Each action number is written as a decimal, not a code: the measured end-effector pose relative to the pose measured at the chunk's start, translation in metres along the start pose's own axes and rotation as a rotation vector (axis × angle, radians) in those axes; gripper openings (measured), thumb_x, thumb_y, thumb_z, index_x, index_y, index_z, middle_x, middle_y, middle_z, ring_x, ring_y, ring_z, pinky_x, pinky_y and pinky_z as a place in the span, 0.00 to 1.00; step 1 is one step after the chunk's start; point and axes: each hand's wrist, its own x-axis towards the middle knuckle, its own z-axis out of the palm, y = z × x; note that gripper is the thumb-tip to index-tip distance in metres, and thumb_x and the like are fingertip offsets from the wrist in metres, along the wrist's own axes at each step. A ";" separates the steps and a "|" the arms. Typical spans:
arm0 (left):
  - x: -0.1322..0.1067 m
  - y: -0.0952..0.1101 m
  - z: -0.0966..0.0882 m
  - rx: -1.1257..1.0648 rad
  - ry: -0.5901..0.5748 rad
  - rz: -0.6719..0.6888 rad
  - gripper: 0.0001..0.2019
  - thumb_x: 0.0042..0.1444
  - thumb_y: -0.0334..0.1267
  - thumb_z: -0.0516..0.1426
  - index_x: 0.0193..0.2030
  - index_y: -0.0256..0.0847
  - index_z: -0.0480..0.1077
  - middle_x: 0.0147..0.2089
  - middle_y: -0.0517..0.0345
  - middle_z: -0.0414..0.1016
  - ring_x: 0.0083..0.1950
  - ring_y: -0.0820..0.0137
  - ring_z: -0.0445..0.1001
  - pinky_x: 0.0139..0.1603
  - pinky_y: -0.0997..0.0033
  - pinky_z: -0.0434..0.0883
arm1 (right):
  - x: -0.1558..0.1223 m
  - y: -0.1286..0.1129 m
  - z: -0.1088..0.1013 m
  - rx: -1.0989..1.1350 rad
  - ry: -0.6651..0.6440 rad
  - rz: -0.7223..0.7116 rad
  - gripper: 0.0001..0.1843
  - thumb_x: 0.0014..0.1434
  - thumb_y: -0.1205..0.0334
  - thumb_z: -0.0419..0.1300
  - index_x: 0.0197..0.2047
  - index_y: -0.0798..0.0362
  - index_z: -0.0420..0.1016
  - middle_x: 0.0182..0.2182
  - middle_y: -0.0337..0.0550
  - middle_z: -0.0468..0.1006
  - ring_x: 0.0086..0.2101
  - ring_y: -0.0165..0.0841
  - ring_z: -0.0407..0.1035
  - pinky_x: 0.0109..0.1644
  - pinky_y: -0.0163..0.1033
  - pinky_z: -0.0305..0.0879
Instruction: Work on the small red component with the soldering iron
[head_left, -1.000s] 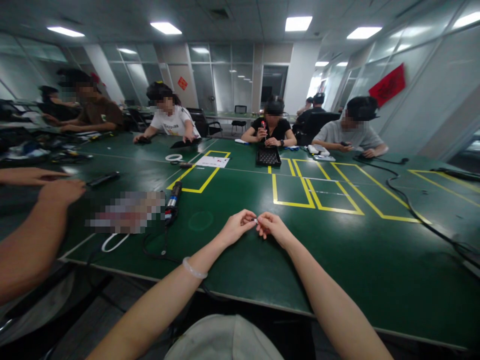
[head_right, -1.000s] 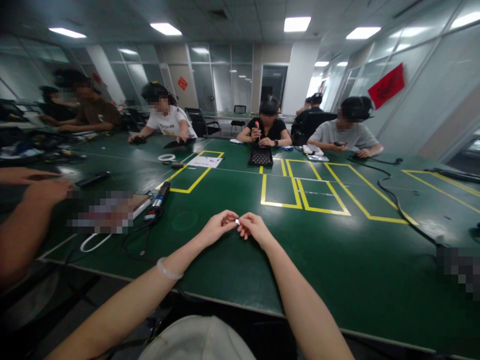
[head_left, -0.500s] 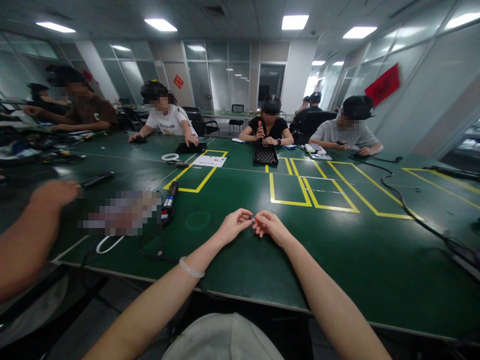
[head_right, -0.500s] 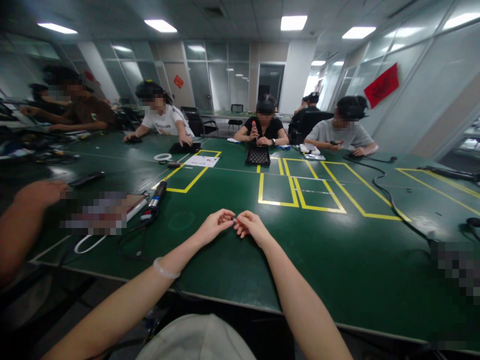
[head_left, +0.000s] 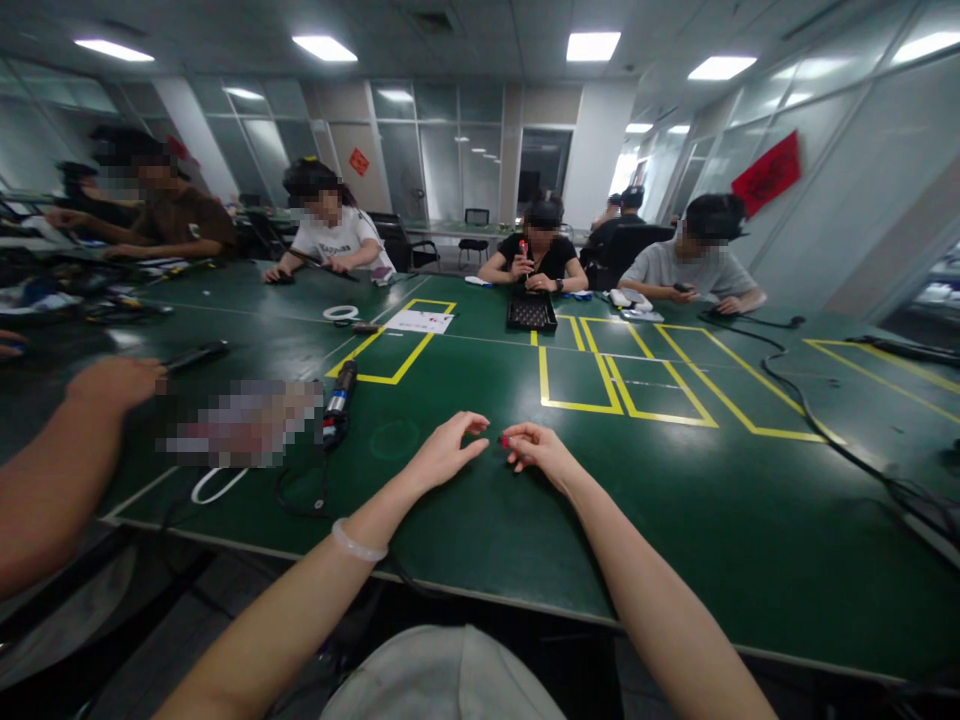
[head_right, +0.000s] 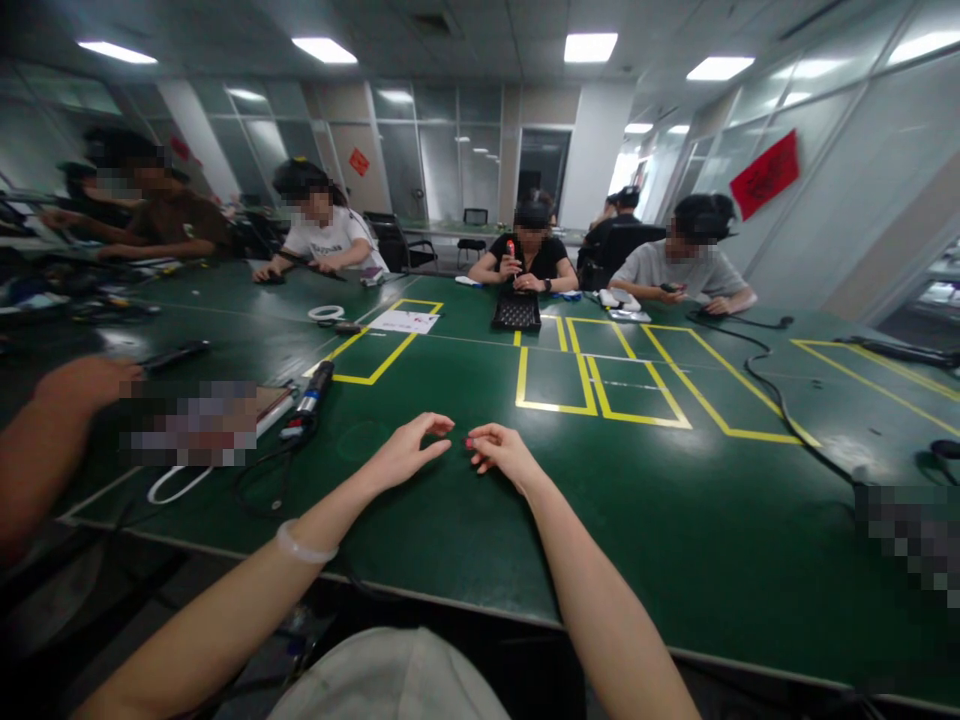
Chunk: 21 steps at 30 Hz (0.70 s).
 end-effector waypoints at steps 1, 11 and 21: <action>-0.005 -0.004 -0.012 0.111 0.013 -0.020 0.15 0.59 0.45 0.53 0.50 0.42 0.67 0.49 0.53 0.71 0.49 0.66 0.72 0.52 0.65 0.68 | 0.000 0.000 0.000 -0.004 0.003 0.002 0.19 0.48 0.55 0.68 0.41 0.56 0.73 0.34 0.44 0.77 0.26 0.27 0.71 0.24 0.31 0.69; -0.087 -0.066 -0.144 1.013 0.050 -0.562 0.27 0.59 0.60 0.44 0.39 0.37 0.70 0.41 0.43 0.74 0.43 0.53 0.73 0.42 0.58 0.68 | -0.001 0.002 -0.001 -0.071 -0.038 -0.008 0.17 0.49 0.57 0.67 0.41 0.56 0.74 0.30 0.42 0.77 0.27 0.27 0.71 0.28 0.32 0.70; -0.060 -0.074 -0.110 0.998 -0.121 -0.467 0.24 0.63 0.50 0.41 0.41 0.39 0.73 0.44 0.44 0.78 0.43 0.55 0.77 0.40 0.62 0.70 | -0.002 -0.002 0.002 -0.099 -0.045 -0.041 0.17 0.50 0.56 0.67 0.40 0.55 0.74 0.28 0.39 0.75 0.26 0.26 0.69 0.30 0.32 0.67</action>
